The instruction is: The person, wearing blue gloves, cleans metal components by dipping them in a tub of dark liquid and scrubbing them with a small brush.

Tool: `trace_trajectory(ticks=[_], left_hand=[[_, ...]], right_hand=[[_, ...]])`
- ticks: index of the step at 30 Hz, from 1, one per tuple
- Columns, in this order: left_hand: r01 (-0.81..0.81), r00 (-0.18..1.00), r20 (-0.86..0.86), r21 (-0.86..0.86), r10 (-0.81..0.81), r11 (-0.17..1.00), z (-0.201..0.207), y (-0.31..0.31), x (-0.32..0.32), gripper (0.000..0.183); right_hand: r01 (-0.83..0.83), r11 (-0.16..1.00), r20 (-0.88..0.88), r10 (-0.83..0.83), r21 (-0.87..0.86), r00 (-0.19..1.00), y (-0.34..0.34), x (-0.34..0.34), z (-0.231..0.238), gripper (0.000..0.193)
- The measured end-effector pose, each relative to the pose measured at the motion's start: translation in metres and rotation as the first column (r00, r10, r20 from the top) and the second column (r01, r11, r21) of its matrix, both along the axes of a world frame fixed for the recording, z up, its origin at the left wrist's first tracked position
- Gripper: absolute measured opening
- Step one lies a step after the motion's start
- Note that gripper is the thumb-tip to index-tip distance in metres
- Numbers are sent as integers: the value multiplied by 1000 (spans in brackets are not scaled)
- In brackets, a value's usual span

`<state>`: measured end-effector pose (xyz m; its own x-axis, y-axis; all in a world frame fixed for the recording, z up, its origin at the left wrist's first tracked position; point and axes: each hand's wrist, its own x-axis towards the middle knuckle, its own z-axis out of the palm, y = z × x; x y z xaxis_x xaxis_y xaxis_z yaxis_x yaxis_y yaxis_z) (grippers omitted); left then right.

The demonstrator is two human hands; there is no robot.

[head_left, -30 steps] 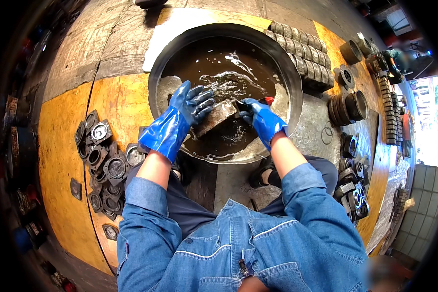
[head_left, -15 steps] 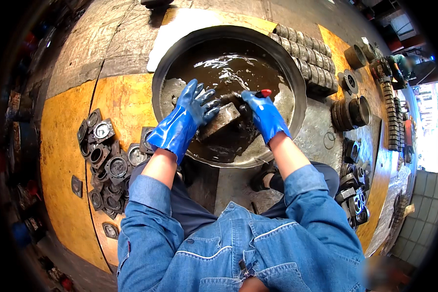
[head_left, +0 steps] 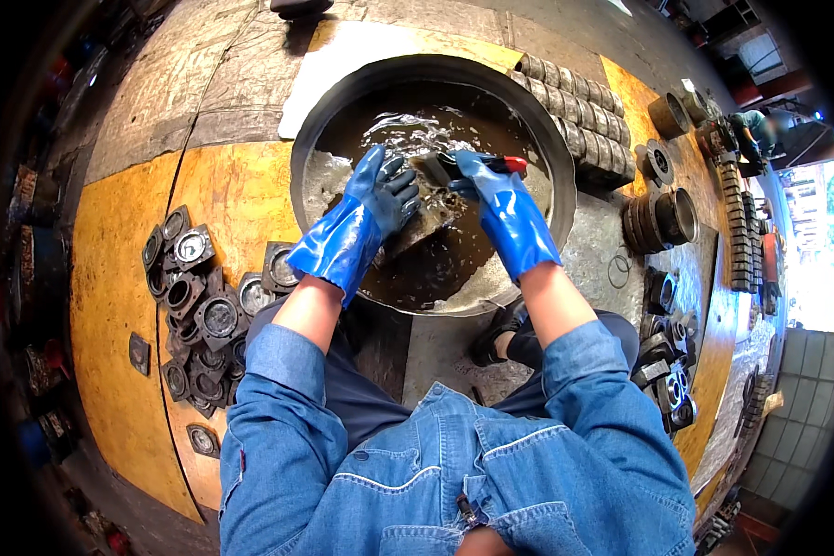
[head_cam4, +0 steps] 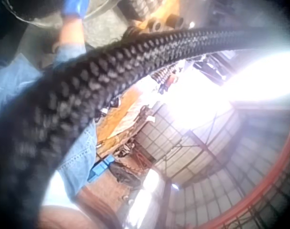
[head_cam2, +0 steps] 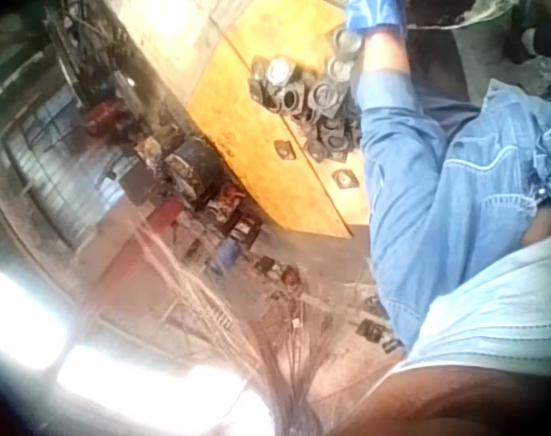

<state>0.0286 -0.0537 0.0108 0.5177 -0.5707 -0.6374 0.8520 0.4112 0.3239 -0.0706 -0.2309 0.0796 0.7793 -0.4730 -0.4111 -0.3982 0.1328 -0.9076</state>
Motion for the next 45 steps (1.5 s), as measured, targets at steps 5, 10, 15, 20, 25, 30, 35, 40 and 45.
trace_trajectory(ticks=[5,10,15,20,25,30,35,40,45], left_hand=[[-60,998,-18,-205,58,977,15,-3,-7,78],[110,991,81,-7,-109,994,4,4,-17,73],[348,932,-75,-85,-354,934,-21,3,-46,55],[421,864,-251,-115,-437,900,-45,3,-90,40],[337,895,-205,-269,-396,902,-84,19,-97,31],[269,961,-34,-102,-274,958,-54,21,-103,20],[-148,-94,760,629,-644,764,10,47,-94,43],[59,438,719,577,-540,815,-10,29,-69,36],[189,721,552,426,-419,885,-8,15,-66,28]], right_hand=[[-178,964,241,129,198,962,9,6,-14,44],[-113,990,20,115,-84,993,-8,13,-26,41],[-97,991,85,89,96,992,-12,8,-38,41],[-179,963,55,172,202,984,15,22,-29,44],[-464,874,-254,421,-144,871,14,41,-40,45],[-275,959,-126,281,63,951,9,18,-60,45],[-100,992,-33,103,82,994,3,-32,-76,38],[-60,984,-141,85,169,986,18,-62,-65,37],[35,981,63,-48,191,997,-10,-44,-65,39]])
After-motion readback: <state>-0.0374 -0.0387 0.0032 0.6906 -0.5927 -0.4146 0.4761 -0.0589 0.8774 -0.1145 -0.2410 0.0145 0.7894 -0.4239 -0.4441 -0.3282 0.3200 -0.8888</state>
